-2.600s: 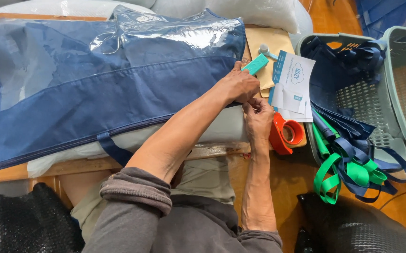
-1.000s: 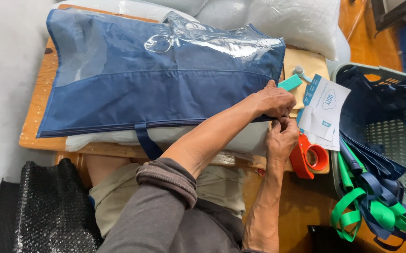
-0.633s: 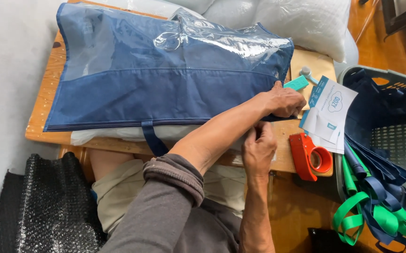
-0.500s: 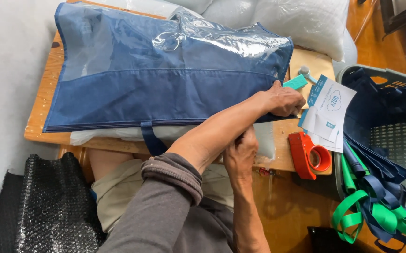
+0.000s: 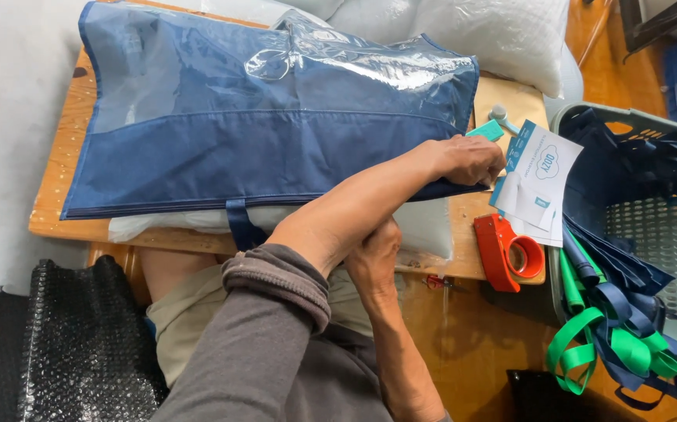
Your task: The person places a blue reusable bag over a plastic-wrapped pillow on a wooden table, then folds the bag's top edge down to enclose the pillow. The person smooths the bag and adjusts the handles to complete the packing.
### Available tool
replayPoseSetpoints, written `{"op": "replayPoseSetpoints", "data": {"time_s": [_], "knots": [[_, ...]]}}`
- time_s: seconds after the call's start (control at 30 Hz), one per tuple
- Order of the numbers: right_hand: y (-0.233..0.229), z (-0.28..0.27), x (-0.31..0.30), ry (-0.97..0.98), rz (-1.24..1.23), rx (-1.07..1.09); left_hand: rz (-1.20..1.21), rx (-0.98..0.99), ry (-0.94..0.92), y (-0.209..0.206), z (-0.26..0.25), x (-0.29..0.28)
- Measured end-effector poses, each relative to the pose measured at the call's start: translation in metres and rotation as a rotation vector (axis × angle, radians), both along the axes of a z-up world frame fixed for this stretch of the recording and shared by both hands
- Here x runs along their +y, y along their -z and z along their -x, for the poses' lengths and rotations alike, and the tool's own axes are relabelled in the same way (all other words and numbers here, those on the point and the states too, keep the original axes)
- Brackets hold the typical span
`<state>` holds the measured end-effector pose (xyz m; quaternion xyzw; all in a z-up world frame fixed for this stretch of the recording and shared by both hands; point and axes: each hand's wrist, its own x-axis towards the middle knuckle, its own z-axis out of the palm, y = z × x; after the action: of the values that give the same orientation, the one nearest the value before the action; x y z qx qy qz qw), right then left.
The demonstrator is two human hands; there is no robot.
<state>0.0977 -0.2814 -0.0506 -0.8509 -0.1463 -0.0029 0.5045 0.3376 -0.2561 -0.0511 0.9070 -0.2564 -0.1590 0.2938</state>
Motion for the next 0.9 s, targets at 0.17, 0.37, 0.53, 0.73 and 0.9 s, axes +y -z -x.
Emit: {"op": "replayPoseSetpoints", "data": {"time_s": [0.17,0.37,0.53,0.73,0.9], "knots": [[-0.038,0.001,0.002,-0.093,-0.039,-0.063,0.102,-0.183,0.027,-0.038,0.04,0.024],[-0.068,-0.036,-0.01,-0.189,0.054,-0.418,0.105,-0.774,-0.27,-0.057,0.123,0.083],[-0.054,-0.065,-0.006,-0.322,0.33,-0.686,0.061,-0.967,-0.546,-0.072,0.264,0.099],[-0.05,-0.063,-0.006,-0.376,0.309,-0.626,0.026,-0.657,-0.737,-0.002,0.321,0.085],[-0.049,-0.058,-0.012,-0.428,0.338,-0.617,0.0,-0.927,-0.998,-0.021,0.324,0.098]]}}
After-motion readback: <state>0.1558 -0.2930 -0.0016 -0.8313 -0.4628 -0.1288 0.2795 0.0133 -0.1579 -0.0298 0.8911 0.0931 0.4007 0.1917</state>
